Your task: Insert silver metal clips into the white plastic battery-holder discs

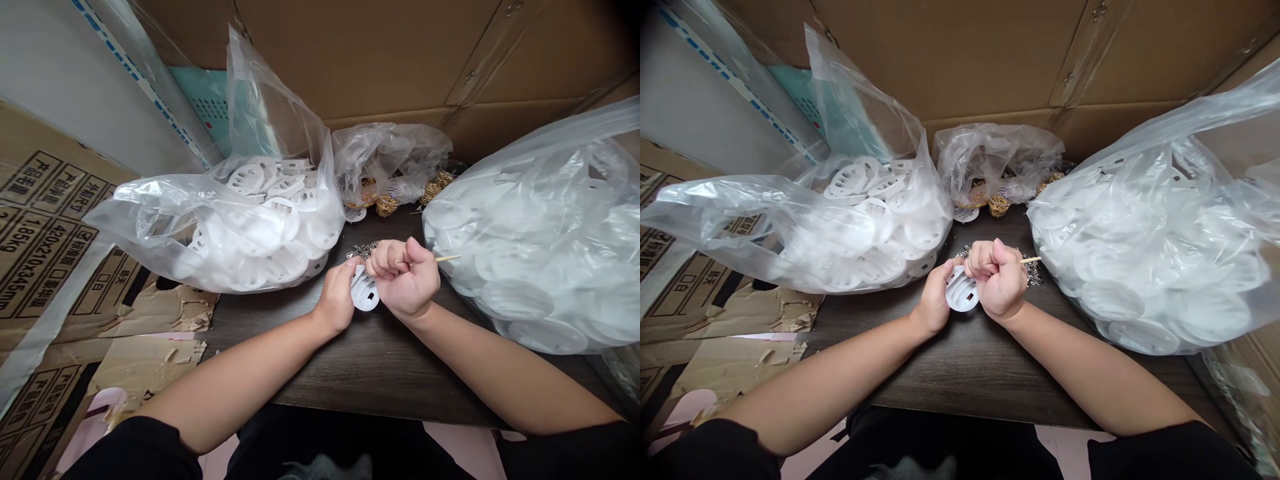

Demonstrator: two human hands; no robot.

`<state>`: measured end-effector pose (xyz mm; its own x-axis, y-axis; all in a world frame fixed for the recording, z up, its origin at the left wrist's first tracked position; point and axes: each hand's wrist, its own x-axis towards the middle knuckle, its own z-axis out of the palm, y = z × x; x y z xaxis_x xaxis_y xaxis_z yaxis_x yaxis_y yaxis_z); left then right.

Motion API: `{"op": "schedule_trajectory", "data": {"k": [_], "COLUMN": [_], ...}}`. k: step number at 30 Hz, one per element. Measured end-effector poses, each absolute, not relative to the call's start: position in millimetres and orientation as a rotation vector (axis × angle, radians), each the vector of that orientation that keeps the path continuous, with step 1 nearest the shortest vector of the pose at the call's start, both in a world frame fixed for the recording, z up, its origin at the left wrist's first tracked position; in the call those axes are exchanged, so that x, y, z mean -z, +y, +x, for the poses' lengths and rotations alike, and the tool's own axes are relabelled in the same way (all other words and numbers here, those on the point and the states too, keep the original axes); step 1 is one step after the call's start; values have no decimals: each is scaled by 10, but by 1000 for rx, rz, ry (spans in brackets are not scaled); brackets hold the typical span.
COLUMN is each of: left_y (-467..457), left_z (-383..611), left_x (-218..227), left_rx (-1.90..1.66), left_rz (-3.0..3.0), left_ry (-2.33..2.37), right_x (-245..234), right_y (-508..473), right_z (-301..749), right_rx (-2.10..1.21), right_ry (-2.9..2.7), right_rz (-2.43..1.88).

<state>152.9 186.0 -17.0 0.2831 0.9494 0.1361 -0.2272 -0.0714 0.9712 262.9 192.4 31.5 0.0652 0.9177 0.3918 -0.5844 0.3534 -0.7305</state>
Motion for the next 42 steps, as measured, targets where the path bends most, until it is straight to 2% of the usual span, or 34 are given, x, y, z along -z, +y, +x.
{"op": "schedule_trajectory", "data": {"k": [13,16,21,25,33,39,42], "left_y": [1812,1781,1789,1786,1573,1635,1750], "left_z": [1505,1506,1583,1645,1350,1316,1293], "left_x": [76,47,-65,-111,109,99,-5], "left_rx": [-1100,-1079,-1164,-1108,-1035,-1314,-1423], "left_rz": [1351,1218,1145,1118,1231,1464,1535], "left_ry": [763,807,881,865,903,1082,1034], "right_x": [-448,-335,-67,-11,28,125,49], "right_y": [1954,1898,1880,1897,1794,1928,2004], "right_z": [2787,2959,3287,3387,3379,3541,3637], "right_rx": [-1201,-877,-152,76,-5,-60,-212], "right_ry": [-1119,-1239,-1865,-1950,-1963,-1632,-1757], "right_rz": [-430,-553,-598,-666,-726,-818,-847]}}
